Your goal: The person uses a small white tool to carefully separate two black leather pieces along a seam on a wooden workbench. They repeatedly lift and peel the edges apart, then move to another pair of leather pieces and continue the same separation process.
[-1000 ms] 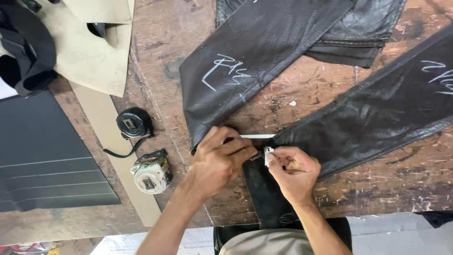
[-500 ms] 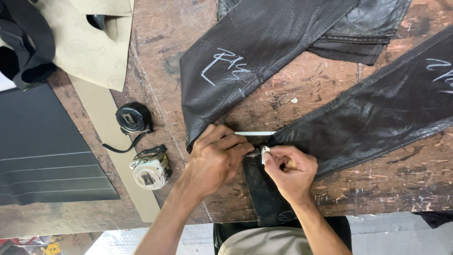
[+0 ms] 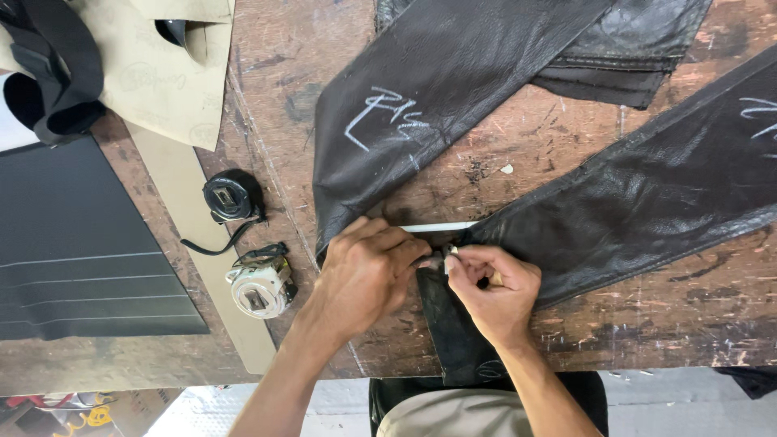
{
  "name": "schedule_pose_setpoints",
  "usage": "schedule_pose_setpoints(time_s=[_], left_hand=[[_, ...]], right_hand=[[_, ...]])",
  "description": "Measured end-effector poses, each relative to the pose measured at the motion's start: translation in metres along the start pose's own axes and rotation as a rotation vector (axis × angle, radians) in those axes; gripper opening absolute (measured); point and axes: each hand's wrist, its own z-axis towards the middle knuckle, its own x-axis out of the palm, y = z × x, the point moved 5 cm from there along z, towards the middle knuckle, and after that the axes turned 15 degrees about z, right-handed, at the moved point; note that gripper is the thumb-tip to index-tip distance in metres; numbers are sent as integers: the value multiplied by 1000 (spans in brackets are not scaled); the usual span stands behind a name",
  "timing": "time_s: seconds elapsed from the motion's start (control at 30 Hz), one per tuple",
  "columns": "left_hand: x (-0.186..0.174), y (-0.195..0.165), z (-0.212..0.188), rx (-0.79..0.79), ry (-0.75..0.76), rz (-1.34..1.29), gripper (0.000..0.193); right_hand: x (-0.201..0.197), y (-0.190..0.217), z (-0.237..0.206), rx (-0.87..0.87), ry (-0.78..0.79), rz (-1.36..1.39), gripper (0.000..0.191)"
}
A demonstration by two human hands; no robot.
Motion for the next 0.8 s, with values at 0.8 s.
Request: schedule_pose_setpoints(time_s=[0.8], left_hand=[[-4, 3, -3, -307, 59, -171, 17]], right_hand=[[-3, -2, -3, 8, 42, 35, 14]])
